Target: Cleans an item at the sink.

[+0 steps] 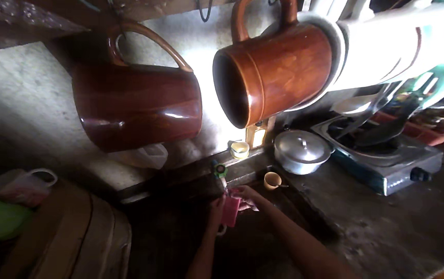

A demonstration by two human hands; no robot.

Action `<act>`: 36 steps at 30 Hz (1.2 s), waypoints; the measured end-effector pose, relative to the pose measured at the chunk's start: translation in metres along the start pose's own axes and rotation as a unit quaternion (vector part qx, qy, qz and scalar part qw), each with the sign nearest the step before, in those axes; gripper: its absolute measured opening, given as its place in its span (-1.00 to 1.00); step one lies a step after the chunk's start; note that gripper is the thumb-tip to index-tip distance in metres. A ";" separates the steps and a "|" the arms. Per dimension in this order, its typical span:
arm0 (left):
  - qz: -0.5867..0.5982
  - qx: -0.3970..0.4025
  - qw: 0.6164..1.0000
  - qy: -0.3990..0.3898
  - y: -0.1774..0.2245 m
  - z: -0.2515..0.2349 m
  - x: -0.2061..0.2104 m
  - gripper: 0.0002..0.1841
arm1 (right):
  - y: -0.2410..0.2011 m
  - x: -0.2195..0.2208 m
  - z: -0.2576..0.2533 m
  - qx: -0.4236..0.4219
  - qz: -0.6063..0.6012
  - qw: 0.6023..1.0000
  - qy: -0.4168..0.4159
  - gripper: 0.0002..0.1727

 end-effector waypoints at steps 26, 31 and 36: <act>-0.531 0.110 0.839 -0.048 0.208 0.026 -0.044 -0.57 | -0.104 -0.066 0.157 -0.206 0.489 0.846 0.048 -0.54; -0.354 0.203 0.906 -0.112 0.228 0.076 -0.070 -0.13 | -0.153 -0.092 0.264 -0.439 0.349 0.820 0.113 -0.35; 0.211 0.176 0.923 -0.268 0.161 0.158 -0.076 -0.52 | -0.097 -0.117 0.260 -0.451 -0.086 0.887 0.055 -0.52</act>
Point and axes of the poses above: each hand's wrist, its own z-axis away from the middle knuckle, its own x-axis out of the palm, y = z × x, the point moved 4 cm from there along -z, towards the middle knuckle, and after that the axes turned 5 degrees about -x, right-handed, at the moved point
